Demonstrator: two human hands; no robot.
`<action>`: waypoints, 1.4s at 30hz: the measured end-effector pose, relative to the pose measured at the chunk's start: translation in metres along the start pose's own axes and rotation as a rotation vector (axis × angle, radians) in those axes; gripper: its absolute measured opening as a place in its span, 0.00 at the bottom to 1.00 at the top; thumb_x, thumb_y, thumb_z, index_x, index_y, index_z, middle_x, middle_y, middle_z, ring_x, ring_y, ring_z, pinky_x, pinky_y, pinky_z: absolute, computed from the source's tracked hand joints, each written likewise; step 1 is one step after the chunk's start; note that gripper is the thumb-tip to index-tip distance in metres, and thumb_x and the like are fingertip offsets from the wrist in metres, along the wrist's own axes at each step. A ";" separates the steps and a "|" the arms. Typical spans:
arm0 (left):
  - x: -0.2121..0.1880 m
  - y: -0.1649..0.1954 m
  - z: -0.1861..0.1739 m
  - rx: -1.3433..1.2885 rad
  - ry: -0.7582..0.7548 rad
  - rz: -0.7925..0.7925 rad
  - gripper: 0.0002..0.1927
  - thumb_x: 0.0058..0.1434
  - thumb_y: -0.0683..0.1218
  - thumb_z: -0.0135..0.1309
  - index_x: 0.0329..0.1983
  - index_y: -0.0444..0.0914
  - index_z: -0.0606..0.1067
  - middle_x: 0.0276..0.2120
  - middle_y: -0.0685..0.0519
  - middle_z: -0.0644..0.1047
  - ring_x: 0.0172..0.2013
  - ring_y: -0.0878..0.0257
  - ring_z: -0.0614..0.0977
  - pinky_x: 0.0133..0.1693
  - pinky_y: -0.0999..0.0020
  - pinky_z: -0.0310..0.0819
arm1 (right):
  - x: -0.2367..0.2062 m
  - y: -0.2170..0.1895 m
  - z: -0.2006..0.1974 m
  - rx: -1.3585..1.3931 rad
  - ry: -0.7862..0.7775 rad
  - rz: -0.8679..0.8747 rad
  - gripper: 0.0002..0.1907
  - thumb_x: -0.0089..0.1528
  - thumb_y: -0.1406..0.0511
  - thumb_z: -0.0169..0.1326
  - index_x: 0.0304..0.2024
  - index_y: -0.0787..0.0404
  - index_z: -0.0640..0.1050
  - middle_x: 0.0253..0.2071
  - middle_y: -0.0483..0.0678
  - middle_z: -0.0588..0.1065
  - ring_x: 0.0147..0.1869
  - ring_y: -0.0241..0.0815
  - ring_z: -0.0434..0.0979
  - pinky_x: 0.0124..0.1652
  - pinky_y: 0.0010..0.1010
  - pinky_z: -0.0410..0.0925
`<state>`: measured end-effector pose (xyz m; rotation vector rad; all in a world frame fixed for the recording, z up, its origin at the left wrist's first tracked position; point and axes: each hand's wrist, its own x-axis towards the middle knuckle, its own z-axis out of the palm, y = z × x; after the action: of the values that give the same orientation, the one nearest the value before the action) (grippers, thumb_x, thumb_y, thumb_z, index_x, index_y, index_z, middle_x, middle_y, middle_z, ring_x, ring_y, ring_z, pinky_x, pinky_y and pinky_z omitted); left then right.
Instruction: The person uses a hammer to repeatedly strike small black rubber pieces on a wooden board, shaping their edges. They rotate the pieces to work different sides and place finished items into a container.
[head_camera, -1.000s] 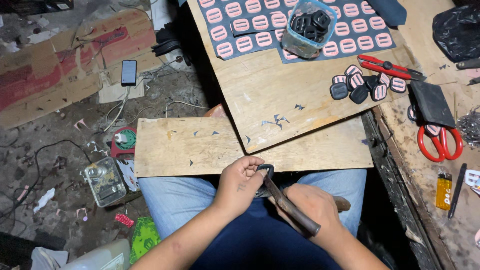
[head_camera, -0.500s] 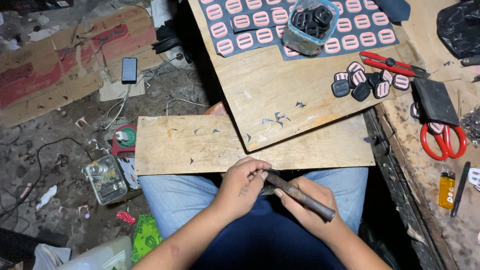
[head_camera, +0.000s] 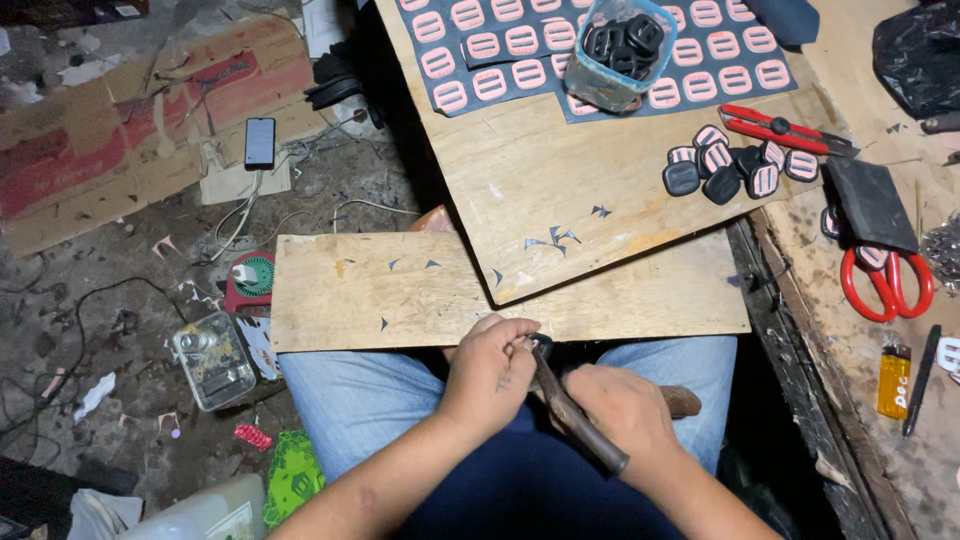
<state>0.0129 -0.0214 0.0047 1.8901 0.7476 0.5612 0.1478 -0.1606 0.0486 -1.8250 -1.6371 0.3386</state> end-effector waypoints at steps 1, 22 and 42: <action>0.002 0.002 -0.004 -0.008 0.005 -0.009 0.13 0.56 0.35 0.53 0.44 0.32 0.80 0.32 0.48 0.77 0.32 0.59 0.80 0.36 0.69 0.74 | -0.001 0.000 -0.001 0.020 0.030 -0.011 0.14 0.52 0.63 0.64 0.26 0.60 0.71 0.22 0.52 0.70 0.27 0.56 0.74 0.28 0.44 0.66; 0.004 0.020 -0.016 -0.056 -0.234 0.053 0.09 0.59 0.38 0.53 0.43 0.35 0.77 0.35 0.48 0.77 0.37 0.58 0.79 0.41 0.67 0.73 | -0.005 -0.007 0.003 -0.031 0.066 0.081 0.12 0.54 0.61 0.61 0.28 0.59 0.71 0.24 0.52 0.72 0.30 0.57 0.74 0.30 0.45 0.66; 0.004 -0.025 0.006 -0.583 -0.133 -0.364 0.10 0.64 0.34 0.54 0.48 0.29 0.73 0.36 0.46 0.78 0.35 0.66 0.79 0.37 0.73 0.73 | -0.021 0.014 0.017 0.188 0.330 0.343 0.13 0.54 0.66 0.66 0.35 0.60 0.74 0.24 0.47 0.75 0.24 0.41 0.75 0.28 0.30 0.69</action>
<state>0.0137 -0.0146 -0.0207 1.2053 0.7225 0.3643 0.1449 -0.1760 0.0217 -1.8962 -1.0364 0.3070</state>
